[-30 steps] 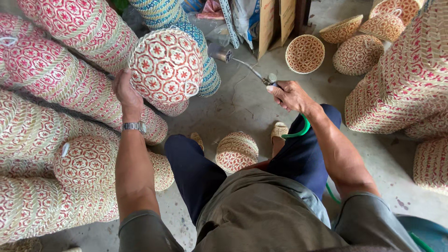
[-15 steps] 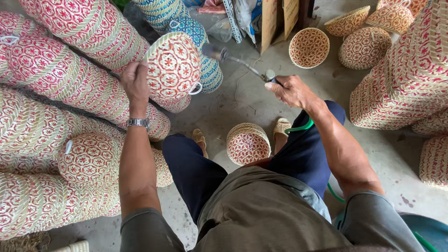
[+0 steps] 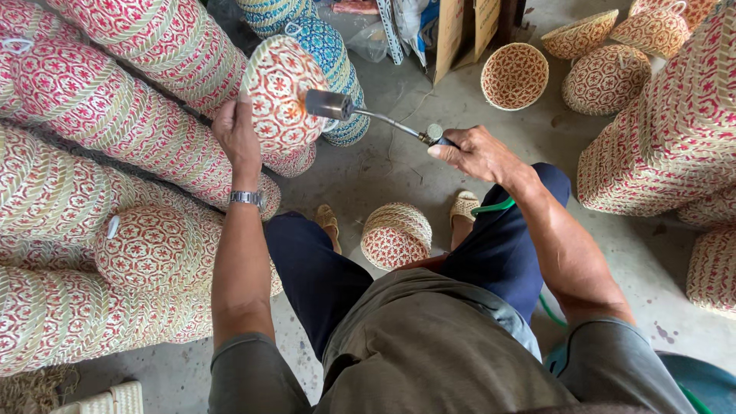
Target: The person uses a handheld blowtorch to apply heat to the surface of woven baskets, rotating each basket to treat all sides. They handle multiple baskets one at a time, placing each finished basket back into a stack.
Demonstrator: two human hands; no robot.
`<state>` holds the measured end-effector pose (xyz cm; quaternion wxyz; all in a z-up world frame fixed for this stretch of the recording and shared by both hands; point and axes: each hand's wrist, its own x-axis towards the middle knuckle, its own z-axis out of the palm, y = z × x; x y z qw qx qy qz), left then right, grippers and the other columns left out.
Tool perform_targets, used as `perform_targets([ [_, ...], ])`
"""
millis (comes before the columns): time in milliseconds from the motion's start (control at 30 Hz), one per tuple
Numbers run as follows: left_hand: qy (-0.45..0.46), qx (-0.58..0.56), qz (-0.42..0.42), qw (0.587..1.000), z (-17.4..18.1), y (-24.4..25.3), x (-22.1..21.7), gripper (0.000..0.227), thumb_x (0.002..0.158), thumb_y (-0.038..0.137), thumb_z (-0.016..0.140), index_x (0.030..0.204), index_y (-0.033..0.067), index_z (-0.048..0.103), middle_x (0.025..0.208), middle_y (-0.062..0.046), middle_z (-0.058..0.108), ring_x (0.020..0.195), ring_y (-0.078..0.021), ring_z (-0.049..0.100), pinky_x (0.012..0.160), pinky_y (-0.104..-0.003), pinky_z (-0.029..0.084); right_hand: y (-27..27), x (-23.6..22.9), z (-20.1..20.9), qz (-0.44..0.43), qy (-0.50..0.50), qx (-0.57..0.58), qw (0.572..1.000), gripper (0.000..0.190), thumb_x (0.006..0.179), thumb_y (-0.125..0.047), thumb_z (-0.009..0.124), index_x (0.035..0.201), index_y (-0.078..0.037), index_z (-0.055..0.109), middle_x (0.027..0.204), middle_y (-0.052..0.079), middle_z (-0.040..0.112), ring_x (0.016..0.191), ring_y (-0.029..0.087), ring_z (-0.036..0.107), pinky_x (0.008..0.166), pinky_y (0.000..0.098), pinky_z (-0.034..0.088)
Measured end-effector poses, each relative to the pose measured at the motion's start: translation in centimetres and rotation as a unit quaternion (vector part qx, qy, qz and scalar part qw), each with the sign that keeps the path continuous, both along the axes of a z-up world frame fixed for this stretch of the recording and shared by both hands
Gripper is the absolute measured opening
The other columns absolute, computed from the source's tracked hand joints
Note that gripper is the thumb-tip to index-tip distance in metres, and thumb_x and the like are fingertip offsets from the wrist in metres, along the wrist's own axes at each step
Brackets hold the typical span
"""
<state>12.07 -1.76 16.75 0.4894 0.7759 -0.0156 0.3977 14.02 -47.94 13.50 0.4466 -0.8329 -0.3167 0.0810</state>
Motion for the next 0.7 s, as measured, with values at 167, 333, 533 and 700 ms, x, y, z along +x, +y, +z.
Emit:
perform_targets([
  [167, -0.046, -0.188, -0.013, 0.981, -1.8, 1.1, 0.1, 0.029, 0.108, 0.021, 0.069, 0.084, 0.0052, 0.070, 0.075, 0.004, 0.055, 0.070, -0.0088, 0.042, 0.069, -0.028, 0.036, -0.1, -0.4, -0.3, -0.052, -0.001, -0.017, 0.999, 0.056, 0.097, -0.055, 0.063, 0.085, 0.000, 0.065, 0.057, 0.010, 0.055, 0.052, 0.021, 0.056, 0.054, 0.0402, 0.047],
  [333, -0.051, -0.281, -0.043, 0.957, -2.2, 1.9, -0.7, 0.038, 0.101, 0.025, 0.065, 0.125, -0.0037, 0.068, 0.126, -0.013, 0.071, 0.114, -0.0205, 0.067, 0.103, -0.037, 0.053, -0.5, -0.9, -0.3, -0.056, 0.064, -0.024, 0.996, 0.055, 0.096, -0.055, 0.063, 0.084, -0.001, 0.064, 0.058, 0.008, 0.056, 0.050, 0.019, 0.055, 0.050, 0.0390, 0.046],
  [533, -0.027, -0.452, -0.097, 0.886, -2.6, 2.2, -1.6, 0.050, 0.104, 0.027, 0.049, 0.143, -0.0038, 0.046, 0.143, -0.023, 0.058, 0.132, -0.0357, 0.060, 0.112, -0.055, 0.049, -0.5, -1.1, -1.1, -0.044, 0.089, -0.018, 0.995, 0.054, 0.096, -0.053, 0.062, 0.084, -0.001, 0.067, 0.060, 0.004, 0.059, 0.051, 0.016, 0.056, 0.049, 0.0365, 0.047],
  [700, -0.017, -0.554, -0.172, 0.814, -3.6, 3.0, -1.5, 0.055, 0.105, 0.034, 0.039, 0.148, -0.0006, 0.041, 0.152, -0.020, 0.050, 0.138, -0.0348, 0.053, 0.116, -0.054, 0.046, -0.2, -0.7, -2.5, -0.010, 0.049, -0.029, 0.998, 0.053, 0.096, -0.055, 0.062, 0.084, -0.004, 0.067, 0.057, 0.005, 0.058, 0.052, 0.013, 0.057, 0.051, 0.0333, 0.047],
])
